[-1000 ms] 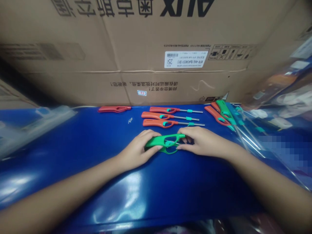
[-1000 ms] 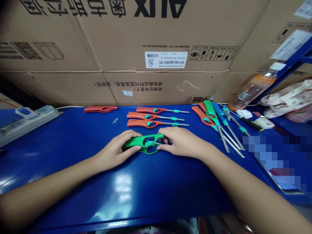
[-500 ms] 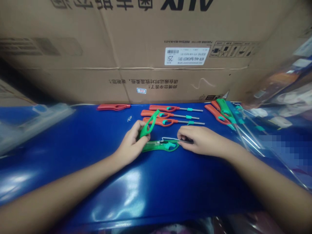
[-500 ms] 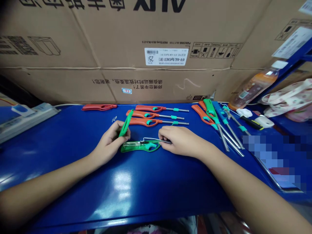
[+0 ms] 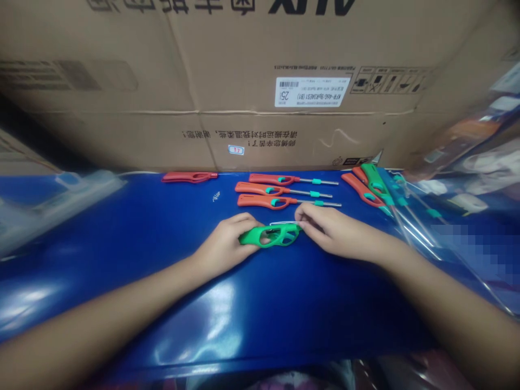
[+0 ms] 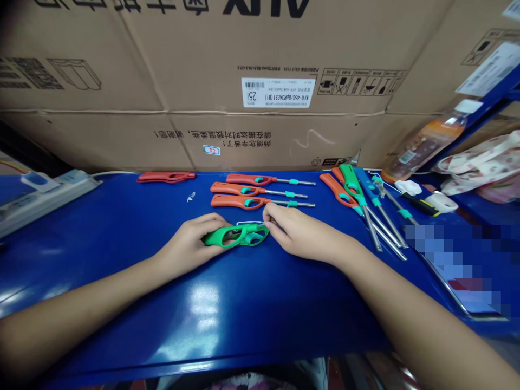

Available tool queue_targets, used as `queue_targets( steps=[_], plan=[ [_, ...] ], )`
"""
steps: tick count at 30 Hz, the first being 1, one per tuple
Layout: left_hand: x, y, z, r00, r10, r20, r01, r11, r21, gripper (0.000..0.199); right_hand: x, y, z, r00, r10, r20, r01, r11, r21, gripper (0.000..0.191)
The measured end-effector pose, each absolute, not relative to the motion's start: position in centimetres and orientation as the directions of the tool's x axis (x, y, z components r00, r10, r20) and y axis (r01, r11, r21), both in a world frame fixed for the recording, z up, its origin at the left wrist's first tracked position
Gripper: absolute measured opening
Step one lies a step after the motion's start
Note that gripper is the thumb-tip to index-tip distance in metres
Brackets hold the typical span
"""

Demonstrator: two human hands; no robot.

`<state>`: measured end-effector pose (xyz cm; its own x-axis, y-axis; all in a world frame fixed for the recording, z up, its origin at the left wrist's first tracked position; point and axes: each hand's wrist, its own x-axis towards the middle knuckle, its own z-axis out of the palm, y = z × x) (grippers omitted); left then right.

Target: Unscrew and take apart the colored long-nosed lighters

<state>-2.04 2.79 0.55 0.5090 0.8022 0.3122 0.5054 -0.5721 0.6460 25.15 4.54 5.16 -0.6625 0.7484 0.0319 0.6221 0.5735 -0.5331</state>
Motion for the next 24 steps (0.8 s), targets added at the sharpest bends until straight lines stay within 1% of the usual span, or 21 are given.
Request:
queue_targets(
  steps=[3, 6, 8, 11, 13, 15, 17, 19, 21, 23, 24],
  plan=[
    [-1.9, 2.8, 0.7, 0.509, 0.799, 0.320, 0.485, -0.574, 0.660, 0.013, 25.1, 4.8, 4.8, -0.656, 0.754, 0.025, 0.632, 0.567, -0.528, 0.014],
    [-2.0, 2.9, 0.8, 0.505, 0.793, 0.340, 0.474, -0.585, 0.658, 0.012, 25.1, 5.2, 4.4, -0.699, 0.714, 0.038, 0.622, 0.633, -0.462, 0.021],
    [-2.3, 3.0, 1.0, 0.514, 0.785, 0.344, 0.491, -0.599, 0.633, 0.013, 25.2, 5.4, 4.5, -0.724, 0.687, 0.060, 0.598, 0.669, -0.440, 0.024],
    [-2.9, 3.0, 1.5, 0.575, 0.758, 0.308, 0.536, -0.633, 0.558, 0.014, 25.5, 5.4, 4.9, -0.754, 0.649, 0.096, 0.549, 0.704, -0.451, 0.023],
    [-3.2, 3.0, 2.0, 0.621, 0.732, 0.281, 0.543, -0.660, 0.519, 0.019, 25.8, 5.4, 5.4, -0.778, 0.621, 0.096, 0.516, 0.719, -0.467, 0.024],
    [-3.5, 3.0, 2.3, 0.639, 0.718, 0.275, 0.533, -0.671, 0.515, 0.023, 26.2, 5.5, 5.9, -0.792, 0.605, 0.083, 0.498, 0.718, -0.486, 0.026],
    [-3.7, 3.2, 2.4, 0.627, 0.728, 0.277, 0.535, -0.661, 0.526, 0.023, 26.7, 5.7, 6.3, -0.792, 0.604, 0.088, 0.494, 0.718, -0.490, 0.027],
    [-3.9, 3.6, 2.4, 0.586, 0.759, 0.284, 0.548, -0.629, 0.551, 0.018, 27.6, 6.2, 6.7, -0.773, 0.622, 0.124, 0.506, 0.723, -0.470, 0.027],
    [-3.9, 3.9, 2.4, 0.487, 0.822, 0.294, 0.561, -0.553, 0.616, 0.017, 28.4, 6.7, 6.9, -0.730, 0.659, 0.179, 0.535, 0.715, -0.450, 0.026],
    [-3.6, 4.0, 2.6, 0.339, 0.906, 0.254, 0.523, -0.407, 0.749, 0.025, 28.6, 6.9, 7.0, -0.649, 0.726, 0.226, 0.582, 0.666, -0.466, 0.026],
    [-3.3, 3.9, 2.7, 0.273, 0.941, 0.202, 0.476, -0.314, 0.822, 0.030, 28.5, 6.9, 6.9, -0.598, 0.765, 0.239, 0.605, 0.626, -0.493, 0.026]
  ],
)
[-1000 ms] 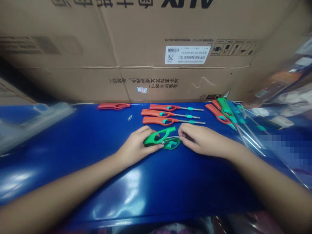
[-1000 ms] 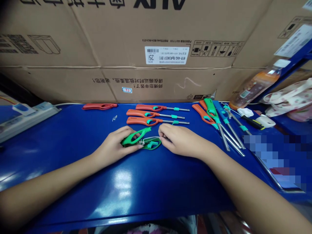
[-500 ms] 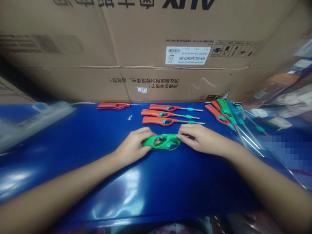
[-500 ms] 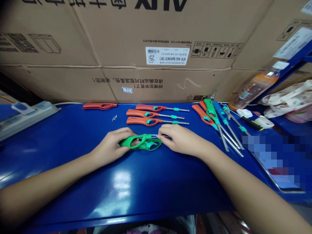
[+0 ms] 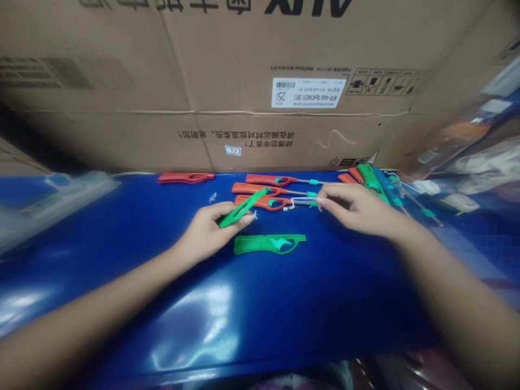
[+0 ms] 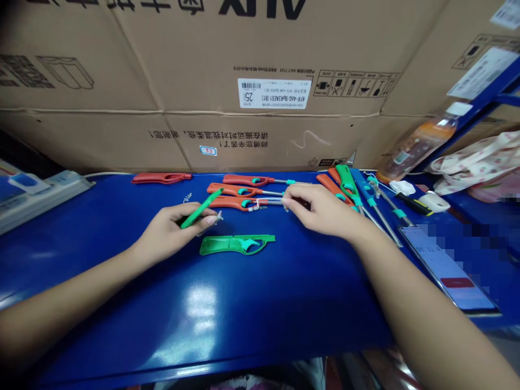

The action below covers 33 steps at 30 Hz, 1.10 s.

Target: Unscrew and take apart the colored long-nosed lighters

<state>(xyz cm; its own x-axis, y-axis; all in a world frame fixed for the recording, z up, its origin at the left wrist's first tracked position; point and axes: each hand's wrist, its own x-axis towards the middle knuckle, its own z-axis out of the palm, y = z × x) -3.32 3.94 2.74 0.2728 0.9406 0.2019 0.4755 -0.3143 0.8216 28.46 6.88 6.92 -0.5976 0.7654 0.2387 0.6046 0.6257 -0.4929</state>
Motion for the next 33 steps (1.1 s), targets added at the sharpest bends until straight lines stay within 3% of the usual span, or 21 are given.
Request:
queue_targets(
  steps=[4, 7, 10, 14, 18, 20, 23, 27, 33],
  plan=[
    [-1.6, 2.6, 3.4, 0.157, 0.987, -0.027, 0.197, -0.004, 0.980, 0.035, 25.7, 5.2, 6.1, -0.477, 0.861, 0.176, 0.586, 0.461, -0.666, 0.028],
    [-0.2, 1.1, 3.5, 0.212, 0.968, -0.136, 0.040, 0.130, 0.991, 0.034, 22.9, 3.2, 5.2, -0.534, 0.840, 0.097, 0.480, 0.395, -0.783, 0.030],
    [0.6, 0.1, 3.5, 0.284, 0.943, -0.176, -0.002, 0.184, 0.983, 0.036, 21.1, 1.8, 4.4, -0.561, 0.825, 0.068, 0.424, 0.357, -0.832, 0.035],
    [0.5, 0.2, 3.4, 0.333, 0.940, -0.069, 0.149, 0.019, 0.989, 0.028, 20.8, 1.7, 3.9, -0.582, 0.809, 0.088, 0.428, 0.396, -0.812, 0.017],
    [-0.7, 1.2, 2.8, 0.287, 0.946, 0.150, 0.368, -0.254, 0.895, 0.019, 21.8, 2.8, 3.8, -0.527, 0.849, 0.047, 0.468, 0.336, -0.817, 0.020],
    [-1.2, 1.5, 2.4, 0.321, 0.912, 0.255, 0.464, -0.386, 0.797, 0.015, 22.4, 3.3, 3.7, -0.529, 0.847, 0.059, 0.547, 0.393, -0.739, 0.021],
    [-1.5, 1.7, 2.1, 0.388, 0.838, 0.384, 0.482, -0.539, 0.691, 0.012, 22.9, 3.8, 3.6, -0.610, 0.791, 0.037, 0.660, 0.534, -0.528, 0.021],
    [-1.6, 1.9, 1.7, 0.431, 0.816, 0.386, 0.515, -0.573, 0.637, 0.021, 23.1, 4.0, 3.6, -0.658, 0.752, -0.033, 0.681, 0.576, -0.452, 0.029],
    [-1.9, 2.4, 0.9, 0.502, 0.807, 0.311, 0.581, -0.580, 0.571, 0.040, 23.5, 4.0, 3.9, -0.734, 0.679, -0.015, 0.624, 0.665, -0.411, 0.016]
  ],
)
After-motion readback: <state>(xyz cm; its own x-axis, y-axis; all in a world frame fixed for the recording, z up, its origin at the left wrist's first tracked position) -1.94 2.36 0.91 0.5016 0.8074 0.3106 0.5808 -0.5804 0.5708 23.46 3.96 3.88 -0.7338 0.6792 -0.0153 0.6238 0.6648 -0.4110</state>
